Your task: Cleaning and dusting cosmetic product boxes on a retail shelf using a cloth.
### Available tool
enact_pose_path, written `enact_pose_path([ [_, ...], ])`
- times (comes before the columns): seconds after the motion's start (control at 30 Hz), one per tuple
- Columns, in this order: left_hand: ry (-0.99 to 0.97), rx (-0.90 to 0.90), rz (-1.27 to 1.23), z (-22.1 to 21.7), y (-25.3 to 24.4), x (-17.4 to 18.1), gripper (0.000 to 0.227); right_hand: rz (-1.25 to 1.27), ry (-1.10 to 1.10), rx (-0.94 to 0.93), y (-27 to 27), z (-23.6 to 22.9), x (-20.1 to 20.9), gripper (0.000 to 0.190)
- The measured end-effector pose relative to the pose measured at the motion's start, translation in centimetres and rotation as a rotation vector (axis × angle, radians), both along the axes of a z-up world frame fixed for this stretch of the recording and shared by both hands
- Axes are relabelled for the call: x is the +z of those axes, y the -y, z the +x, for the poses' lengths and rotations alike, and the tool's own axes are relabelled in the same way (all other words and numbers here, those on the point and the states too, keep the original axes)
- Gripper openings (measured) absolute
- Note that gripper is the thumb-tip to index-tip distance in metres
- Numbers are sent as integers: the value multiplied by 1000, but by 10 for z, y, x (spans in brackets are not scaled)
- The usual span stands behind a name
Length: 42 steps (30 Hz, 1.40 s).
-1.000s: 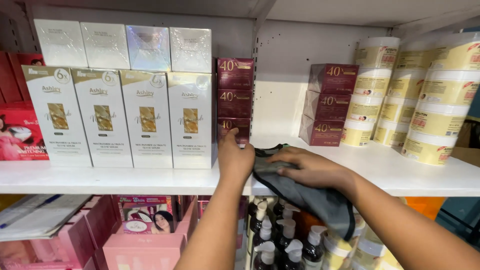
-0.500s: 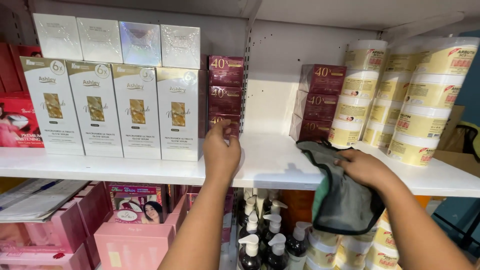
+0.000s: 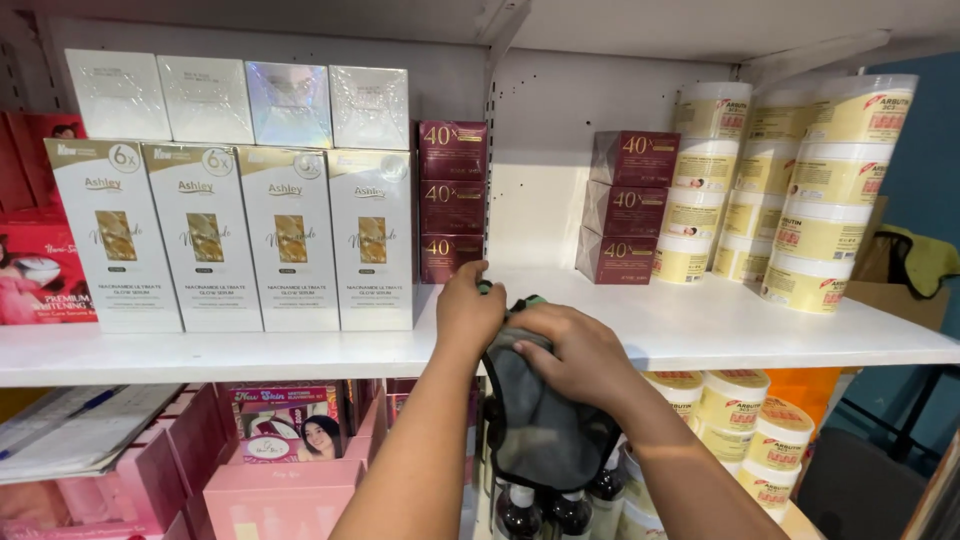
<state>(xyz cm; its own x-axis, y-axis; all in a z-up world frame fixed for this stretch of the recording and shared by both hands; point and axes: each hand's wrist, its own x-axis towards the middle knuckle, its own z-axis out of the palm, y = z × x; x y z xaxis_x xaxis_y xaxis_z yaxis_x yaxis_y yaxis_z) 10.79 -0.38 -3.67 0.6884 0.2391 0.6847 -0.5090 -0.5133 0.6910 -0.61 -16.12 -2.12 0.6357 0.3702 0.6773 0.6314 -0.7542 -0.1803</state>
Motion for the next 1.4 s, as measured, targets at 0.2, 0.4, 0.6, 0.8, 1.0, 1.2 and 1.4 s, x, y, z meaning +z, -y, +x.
enact_pose_path([
  [0.2, -123, -88, -99, -21, 0, 10, 53, -96, 35, 21, 37, -6, 8, 31],
  [0.4, -63, -138, -38, -18, 1, 5, 54, 131, -197, -47, 93, 26, 53, 37],
  [0.6, -229, -102, 280, -14, 6, 18, 62, 1017, -98, -135, 149, 65, 84, 31],
  [0.8, -380, -211, 250, 0, 53, 63, 73, 912, 629, -350, 199, 119, 66, 26],
  [1.0, -169, -262, -65, 54, 137, 92, 73, 744, 785, -180, 193, 150, 67, 24],
  [1.2, -139, -155, -352, 91, 180, 118, 92, 875, 734, -52, 179, 158, 69, 28],
  [1.4, -84, -90, -267, 127, 213, 141, 117, 1003, 699, -45, 196, 170, 62, 28],
])
